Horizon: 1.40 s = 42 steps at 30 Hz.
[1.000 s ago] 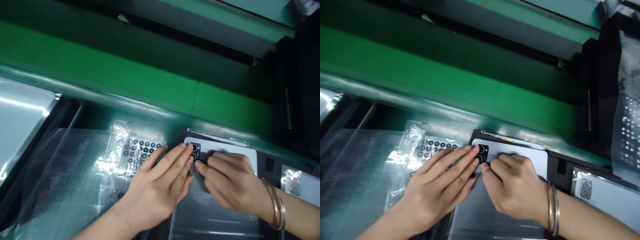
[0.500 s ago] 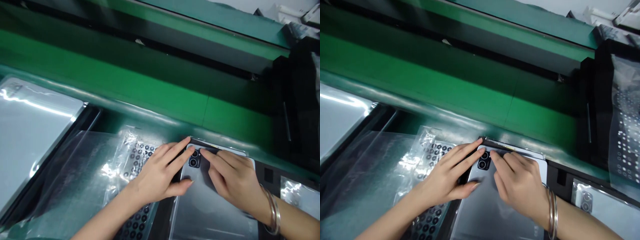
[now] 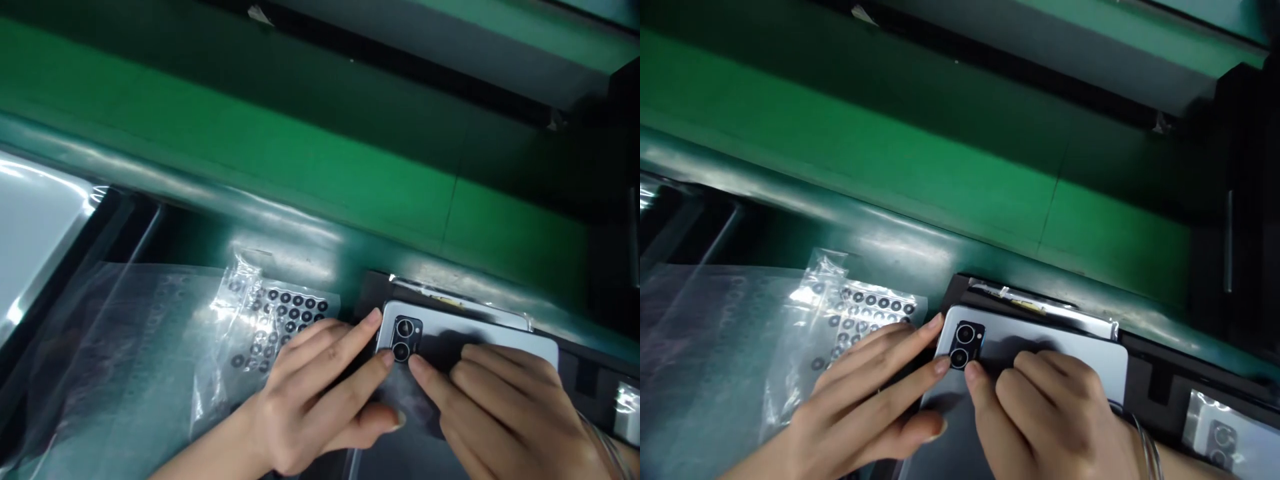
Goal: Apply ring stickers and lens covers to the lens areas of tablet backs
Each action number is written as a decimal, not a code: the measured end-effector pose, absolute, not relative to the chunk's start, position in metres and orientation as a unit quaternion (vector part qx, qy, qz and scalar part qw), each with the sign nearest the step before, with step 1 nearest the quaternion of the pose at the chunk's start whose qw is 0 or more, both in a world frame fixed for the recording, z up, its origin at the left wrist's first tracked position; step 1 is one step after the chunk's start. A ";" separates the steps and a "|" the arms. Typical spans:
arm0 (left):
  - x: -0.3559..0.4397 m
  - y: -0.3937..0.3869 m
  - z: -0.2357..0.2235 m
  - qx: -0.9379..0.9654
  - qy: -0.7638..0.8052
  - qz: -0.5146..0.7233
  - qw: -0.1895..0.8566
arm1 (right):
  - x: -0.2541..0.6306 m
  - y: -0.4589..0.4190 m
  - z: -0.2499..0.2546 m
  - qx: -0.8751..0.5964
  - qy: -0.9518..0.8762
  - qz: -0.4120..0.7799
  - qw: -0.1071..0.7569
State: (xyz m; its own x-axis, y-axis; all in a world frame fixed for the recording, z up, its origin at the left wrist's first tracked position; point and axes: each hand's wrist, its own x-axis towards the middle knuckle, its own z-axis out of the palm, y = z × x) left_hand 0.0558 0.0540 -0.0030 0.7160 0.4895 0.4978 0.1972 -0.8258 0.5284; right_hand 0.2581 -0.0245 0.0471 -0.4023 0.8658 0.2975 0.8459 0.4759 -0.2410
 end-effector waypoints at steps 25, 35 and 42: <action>0.067 0.044 0.004 0.900 0.288 0.277 0.174 | 0.279 -0.023 0.066 -0.528 -0.826 0.161 0.114; 0.083 0.019 0.028 0.927 0.322 0.188 0.049 | 0.386 -0.204 0.082 -0.822 -0.511 0.016 0.252; 0.106 0.021 0.046 0.961 0.250 0.092 0.071 | 0.407 -0.277 0.013 -0.914 -0.311 0.045 0.256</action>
State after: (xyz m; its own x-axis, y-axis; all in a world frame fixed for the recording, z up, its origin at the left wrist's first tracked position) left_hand 0.1065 0.0209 0.0463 0.8583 0.4931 0.1422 0.4669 -0.8653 0.1821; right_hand 0.4067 -0.2773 0.0130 0.8031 0.5908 0.0775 0.5452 -0.6761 -0.4956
